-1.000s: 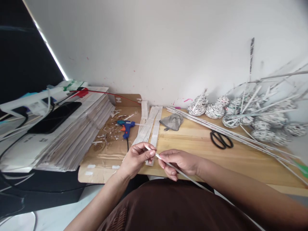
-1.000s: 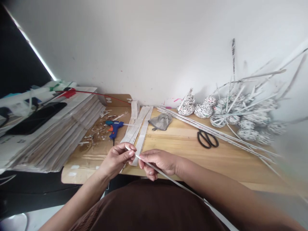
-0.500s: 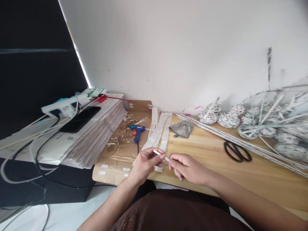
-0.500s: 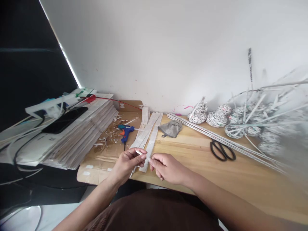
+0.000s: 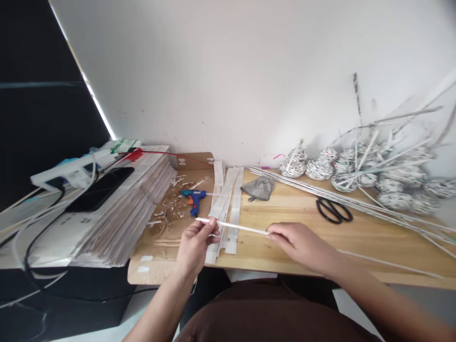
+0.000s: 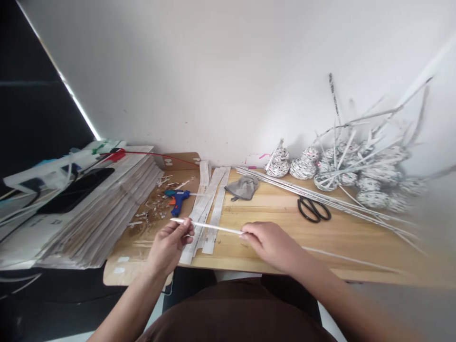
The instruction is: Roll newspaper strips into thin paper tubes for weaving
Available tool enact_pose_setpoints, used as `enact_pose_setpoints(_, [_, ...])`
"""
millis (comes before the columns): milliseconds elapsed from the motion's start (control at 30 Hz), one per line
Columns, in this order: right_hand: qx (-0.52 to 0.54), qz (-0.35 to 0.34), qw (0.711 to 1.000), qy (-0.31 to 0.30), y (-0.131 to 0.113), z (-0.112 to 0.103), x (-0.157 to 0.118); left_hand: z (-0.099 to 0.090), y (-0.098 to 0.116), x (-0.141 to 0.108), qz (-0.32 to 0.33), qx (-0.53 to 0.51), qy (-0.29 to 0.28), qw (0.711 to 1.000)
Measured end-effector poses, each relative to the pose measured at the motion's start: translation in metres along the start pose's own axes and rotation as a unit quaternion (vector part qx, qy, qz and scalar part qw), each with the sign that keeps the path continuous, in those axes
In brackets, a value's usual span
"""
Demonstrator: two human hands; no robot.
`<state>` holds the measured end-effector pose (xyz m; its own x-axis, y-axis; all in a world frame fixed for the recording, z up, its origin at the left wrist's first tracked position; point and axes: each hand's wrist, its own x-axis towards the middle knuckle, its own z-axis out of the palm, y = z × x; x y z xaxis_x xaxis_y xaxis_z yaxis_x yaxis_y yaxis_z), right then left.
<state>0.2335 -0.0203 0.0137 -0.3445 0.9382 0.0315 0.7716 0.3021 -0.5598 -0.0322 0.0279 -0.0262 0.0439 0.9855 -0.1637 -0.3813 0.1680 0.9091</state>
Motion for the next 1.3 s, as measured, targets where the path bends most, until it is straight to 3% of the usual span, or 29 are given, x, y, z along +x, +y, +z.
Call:
enact_pose_setpoints(167, [-0.089,0.043,0.988,0.116,0.057,-0.024,-0.016,-0.027,0.012,0.015,0.062,-0.004,0.051,0.997])
enact_pose_setpoints(300, [-0.202,0.143,0.947,0.205,0.099,-0.045,-0.007,-0.047,0.013,0.015,0.129,0.069,0.089,0.985])
enact_pose_setpoints(400, [-0.250,0.150,0.931,0.221,0.125,-0.060,0.013,-0.060,0.011,0.008,0.154,0.119,0.103,0.976])
enact_pose_setpoints(533, [-0.305,0.173,0.911,0.216,0.148,-0.071,0.047,-0.071,0.008,-0.003,0.138,0.120,0.121,0.976])
enact_pose_setpoints(700, [-0.293,0.177,0.892,0.296,0.141,-0.058,0.077,-0.081,0.004,-0.008,0.149,0.163,0.144,0.965])
enact_pose_setpoints(867, [-0.255,0.140,0.920,0.261,0.125,-0.037,0.087,-0.084,0.001,-0.008,0.162,0.271,0.165,0.935])
enact_pose_setpoints(1000, [-0.210,0.093,0.941,0.248,0.114,-0.030,0.100,-0.076,-0.001,-0.011,0.161,0.353,0.141,0.911])
enact_pose_setpoints(1133, [-0.143,0.008,0.964,0.223,0.095,-0.015,0.117,-0.060,0.002,-0.013,0.148,0.333,0.128,0.922])
enact_pose_setpoints(1300, [-0.153,-0.068,0.972,0.164,0.086,0.003,0.124,-0.052,0.001,-0.013,0.147,0.254,0.141,0.946])
